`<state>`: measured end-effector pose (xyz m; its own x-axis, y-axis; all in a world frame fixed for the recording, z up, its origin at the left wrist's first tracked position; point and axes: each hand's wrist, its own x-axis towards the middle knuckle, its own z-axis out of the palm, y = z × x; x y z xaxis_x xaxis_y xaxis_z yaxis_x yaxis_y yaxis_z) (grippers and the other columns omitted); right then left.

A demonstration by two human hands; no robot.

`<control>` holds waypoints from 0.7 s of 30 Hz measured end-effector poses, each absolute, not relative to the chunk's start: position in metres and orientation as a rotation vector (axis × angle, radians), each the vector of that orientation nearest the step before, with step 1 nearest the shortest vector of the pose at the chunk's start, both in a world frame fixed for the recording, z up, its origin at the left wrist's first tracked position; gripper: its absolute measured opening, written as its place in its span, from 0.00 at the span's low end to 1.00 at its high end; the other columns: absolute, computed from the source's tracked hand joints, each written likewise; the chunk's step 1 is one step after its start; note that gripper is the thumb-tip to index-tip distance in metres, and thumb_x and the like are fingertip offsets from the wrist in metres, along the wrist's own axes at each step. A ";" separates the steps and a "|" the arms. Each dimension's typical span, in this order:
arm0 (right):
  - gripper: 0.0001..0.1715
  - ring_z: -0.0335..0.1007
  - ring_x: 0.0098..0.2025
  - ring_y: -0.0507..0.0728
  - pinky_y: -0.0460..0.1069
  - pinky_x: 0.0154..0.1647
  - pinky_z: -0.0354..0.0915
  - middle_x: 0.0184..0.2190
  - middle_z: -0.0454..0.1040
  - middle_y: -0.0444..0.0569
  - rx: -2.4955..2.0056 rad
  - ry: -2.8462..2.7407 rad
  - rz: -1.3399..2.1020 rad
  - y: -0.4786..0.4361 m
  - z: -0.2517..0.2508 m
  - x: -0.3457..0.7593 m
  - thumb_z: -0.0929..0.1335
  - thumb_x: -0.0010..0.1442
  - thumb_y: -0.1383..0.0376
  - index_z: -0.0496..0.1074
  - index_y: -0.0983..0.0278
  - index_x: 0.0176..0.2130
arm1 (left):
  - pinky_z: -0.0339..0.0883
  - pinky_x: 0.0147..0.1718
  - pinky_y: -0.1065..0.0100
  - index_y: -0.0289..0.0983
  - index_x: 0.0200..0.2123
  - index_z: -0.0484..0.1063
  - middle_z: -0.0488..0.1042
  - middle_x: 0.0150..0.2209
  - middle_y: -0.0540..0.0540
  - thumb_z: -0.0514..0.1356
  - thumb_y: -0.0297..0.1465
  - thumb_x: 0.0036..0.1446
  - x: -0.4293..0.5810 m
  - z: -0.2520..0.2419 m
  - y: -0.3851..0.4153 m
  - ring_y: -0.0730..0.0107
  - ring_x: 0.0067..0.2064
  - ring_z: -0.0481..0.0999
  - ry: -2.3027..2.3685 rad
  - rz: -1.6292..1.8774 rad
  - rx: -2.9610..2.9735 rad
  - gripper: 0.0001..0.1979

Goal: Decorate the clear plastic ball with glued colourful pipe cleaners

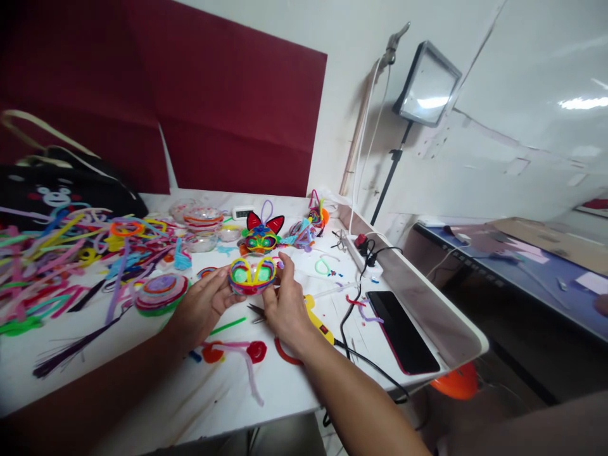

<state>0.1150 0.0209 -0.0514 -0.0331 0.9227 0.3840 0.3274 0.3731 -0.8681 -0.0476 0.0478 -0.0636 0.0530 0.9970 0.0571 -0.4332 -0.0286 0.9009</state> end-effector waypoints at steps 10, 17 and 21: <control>0.37 0.69 0.31 0.52 0.47 0.32 0.63 0.44 0.76 0.51 -1.108 -1.609 0.713 0.018 -0.047 0.114 0.61 0.58 0.70 0.50 0.63 0.65 | 0.65 0.23 0.70 0.39 0.35 0.71 0.77 0.35 0.48 0.68 0.41 0.50 -0.053 -0.065 0.051 0.67 0.33 0.73 0.846 1.363 0.904 0.15; 0.37 0.70 0.32 0.52 0.48 0.33 0.67 0.39 0.75 0.46 -1.030 -1.530 0.825 0.030 -0.059 0.119 0.62 0.57 0.70 0.50 0.62 0.64 | 0.63 0.21 0.72 0.39 0.33 0.71 0.76 0.33 0.47 0.68 0.39 0.50 -0.055 -0.066 0.054 0.69 0.30 0.73 0.894 1.349 0.892 0.13; 0.37 0.69 0.31 0.52 0.49 0.33 0.68 0.35 0.72 0.42 -0.991 -1.420 0.970 0.036 -0.062 0.120 0.64 0.54 0.68 0.52 0.60 0.62 | 0.63 0.20 0.74 0.37 0.32 0.72 0.73 0.28 0.51 0.72 0.36 0.47 -0.056 -0.067 0.055 0.73 0.28 0.71 0.797 1.358 0.809 0.13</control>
